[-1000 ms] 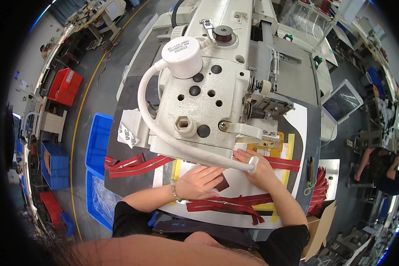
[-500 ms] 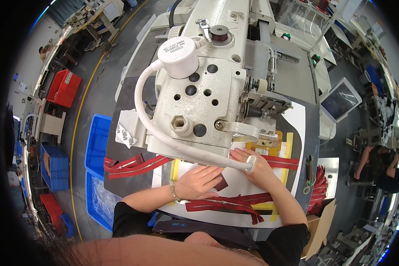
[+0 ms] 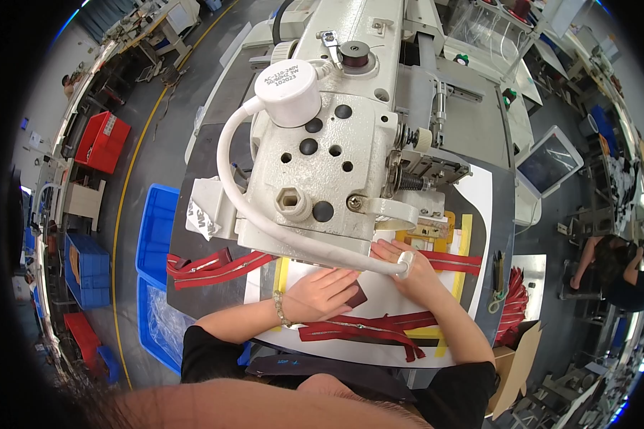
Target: Sewing and assembling red leather or synthetic straps using an industrial sewing machine.
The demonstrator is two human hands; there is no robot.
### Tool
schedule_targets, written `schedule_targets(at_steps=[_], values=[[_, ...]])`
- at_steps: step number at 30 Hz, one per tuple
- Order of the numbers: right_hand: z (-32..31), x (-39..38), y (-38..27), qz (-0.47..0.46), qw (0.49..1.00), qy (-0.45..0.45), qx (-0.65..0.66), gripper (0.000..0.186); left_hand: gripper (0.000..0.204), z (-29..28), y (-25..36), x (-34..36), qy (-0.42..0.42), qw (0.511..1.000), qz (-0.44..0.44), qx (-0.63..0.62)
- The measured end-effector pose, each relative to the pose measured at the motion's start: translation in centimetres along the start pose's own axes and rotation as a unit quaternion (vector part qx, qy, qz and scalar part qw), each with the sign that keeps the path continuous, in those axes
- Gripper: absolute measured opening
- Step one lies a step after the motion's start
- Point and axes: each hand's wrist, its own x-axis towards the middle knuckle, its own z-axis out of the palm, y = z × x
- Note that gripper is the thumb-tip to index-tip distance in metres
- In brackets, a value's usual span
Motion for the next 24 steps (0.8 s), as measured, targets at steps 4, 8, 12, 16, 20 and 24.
schedule_targets(at_steps=[4, 8, 12, 16, 20, 24], values=[[-0.2, 0.1, -0.5, 0.011, 1.000, 0.001, 0.010, 0.042, 0.041, 0.0, -0.1, 0.0, -0.003, 1.000, -0.004, -0.009], [-0.4, 0.2, -0.8, 0.017, 1.000, 0.006, -0.003, 0.041, 0.040, 0.0, -0.1, 0.1, 0.013, 1.000, -0.004, -0.020], [-0.2, 0.1, -0.6, 0.024, 1.000, -0.002, 0.002, 0.039, 0.041, -0.2, -0.1, 0.2, 0.008, 1.000, -0.005, -0.022], [-0.4, 0.2, -0.8, 0.014, 1.000, 0.015, -0.001, 0.038, 0.043, -0.2, -0.1, 0.3, 0.006, 1.000, -0.004, -0.023], [-0.4, 0.2, -0.9, 0.008, 0.999, 0.021, -0.025, 0.037, 0.047, -0.1, -0.1, 0.1, 0.011, 1.000, -0.009, -0.028], [-0.6, 0.4, -1.1, -0.005, 0.999, 0.036, -0.035, 0.037, 0.049, -0.2, 0.0, 0.1, 0.013, 0.999, -0.018, -0.039]])
